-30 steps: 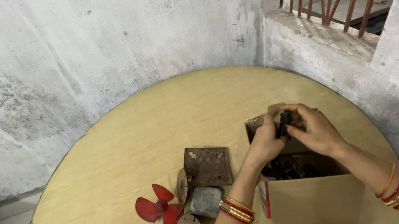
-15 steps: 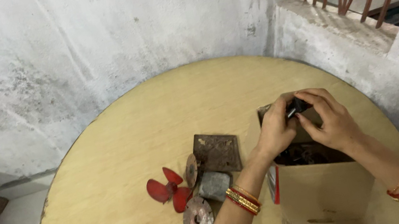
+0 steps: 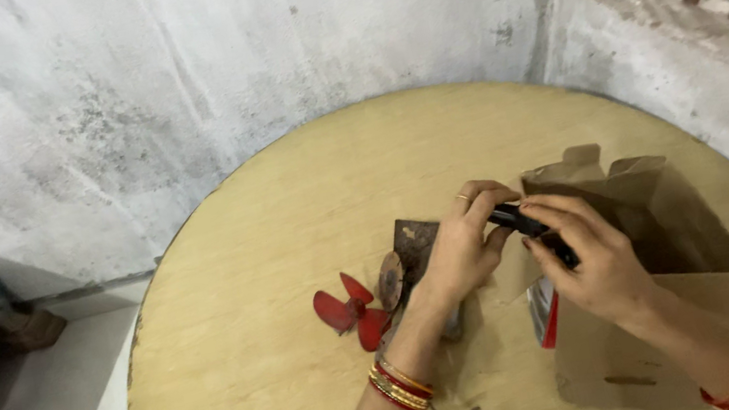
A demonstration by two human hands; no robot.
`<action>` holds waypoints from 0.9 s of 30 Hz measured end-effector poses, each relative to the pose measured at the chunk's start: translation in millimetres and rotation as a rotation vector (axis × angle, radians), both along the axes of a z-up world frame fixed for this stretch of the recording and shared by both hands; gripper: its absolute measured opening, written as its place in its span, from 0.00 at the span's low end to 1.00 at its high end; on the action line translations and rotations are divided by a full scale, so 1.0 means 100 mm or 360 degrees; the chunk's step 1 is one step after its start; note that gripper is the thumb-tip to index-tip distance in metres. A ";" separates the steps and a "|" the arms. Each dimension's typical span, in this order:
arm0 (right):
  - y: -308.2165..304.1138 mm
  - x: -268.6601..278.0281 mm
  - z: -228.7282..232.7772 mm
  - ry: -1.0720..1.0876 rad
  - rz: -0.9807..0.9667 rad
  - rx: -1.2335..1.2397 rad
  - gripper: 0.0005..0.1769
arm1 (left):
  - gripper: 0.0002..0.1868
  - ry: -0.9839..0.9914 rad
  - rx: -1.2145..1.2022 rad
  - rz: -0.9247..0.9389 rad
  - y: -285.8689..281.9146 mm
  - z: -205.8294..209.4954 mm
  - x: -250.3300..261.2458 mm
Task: The person removes various objects from a cardboard box and places them on a round wooden table. Items include a red fan blade, metal rods, a bent wire, and several metal plates and discs. The person handles each item individually and arranges them on the table.
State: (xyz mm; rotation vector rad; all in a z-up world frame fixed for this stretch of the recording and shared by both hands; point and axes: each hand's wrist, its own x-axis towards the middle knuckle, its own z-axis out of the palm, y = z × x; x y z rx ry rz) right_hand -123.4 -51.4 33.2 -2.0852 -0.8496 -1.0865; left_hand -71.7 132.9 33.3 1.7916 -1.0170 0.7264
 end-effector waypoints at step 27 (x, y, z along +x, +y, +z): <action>0.67 0.10 -1.64 0.1562 0.0169 -0.0223 0.23 | 0.27 0.1109 0.1389 0.0294 0.95 -1.09 0.28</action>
